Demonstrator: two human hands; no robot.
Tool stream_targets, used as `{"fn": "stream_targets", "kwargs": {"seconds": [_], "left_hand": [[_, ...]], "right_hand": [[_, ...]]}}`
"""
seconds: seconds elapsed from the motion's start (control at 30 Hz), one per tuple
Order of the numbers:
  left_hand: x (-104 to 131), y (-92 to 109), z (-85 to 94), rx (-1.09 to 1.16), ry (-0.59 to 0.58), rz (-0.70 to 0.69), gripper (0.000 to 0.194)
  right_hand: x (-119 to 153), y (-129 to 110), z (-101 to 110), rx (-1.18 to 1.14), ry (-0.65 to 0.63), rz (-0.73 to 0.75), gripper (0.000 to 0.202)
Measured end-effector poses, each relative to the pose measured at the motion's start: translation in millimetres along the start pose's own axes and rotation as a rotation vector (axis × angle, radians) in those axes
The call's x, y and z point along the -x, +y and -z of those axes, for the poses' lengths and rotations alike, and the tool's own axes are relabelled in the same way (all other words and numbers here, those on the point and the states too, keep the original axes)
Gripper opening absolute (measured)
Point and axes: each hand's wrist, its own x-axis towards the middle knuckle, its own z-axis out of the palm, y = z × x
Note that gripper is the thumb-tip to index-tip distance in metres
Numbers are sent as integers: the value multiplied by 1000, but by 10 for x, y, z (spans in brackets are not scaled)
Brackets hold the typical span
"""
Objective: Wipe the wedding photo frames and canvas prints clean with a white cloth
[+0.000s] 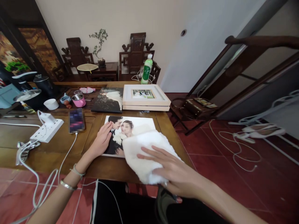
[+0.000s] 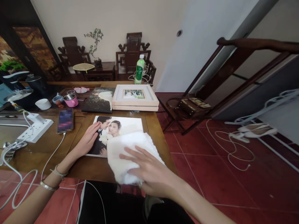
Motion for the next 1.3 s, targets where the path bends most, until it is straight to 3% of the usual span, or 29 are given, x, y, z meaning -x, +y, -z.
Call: {"fn": "stream_targets", "kwargs": {"seconds": [0.27, 0.37, 0.5, 0.77, 0.9, 1.03, 1.3], "left_hand": [[15, 40, 18, 18, -7, 11, 46], [21, 58, 20, 21, -4, 14, 45], [18, 66, 21, 45, 18, -2, 45], [24, 39, -27, 51, 47, 28, 45], [19, 38, -28, 31, 34, 29, 46], [10, 46, -2, 11, 3, 19, 47], [10, 36, 7, 2, -11, 13, 46]], "right_hand": [[-462, 945, -19, 160, 173, -157, 42], [-541, 1144, -46, 179, 220, -211, 43], [-468, 1032, -87, 167, 229, -200, 43], [47, 171, -166, 61, 186, -35, 34], [186, -27, -150, 61, 131, 27, 34], [74, 187, -96, 112, 132, -45, 37], [-571, 1047, 61, 322, 41, -257, 60]]}}
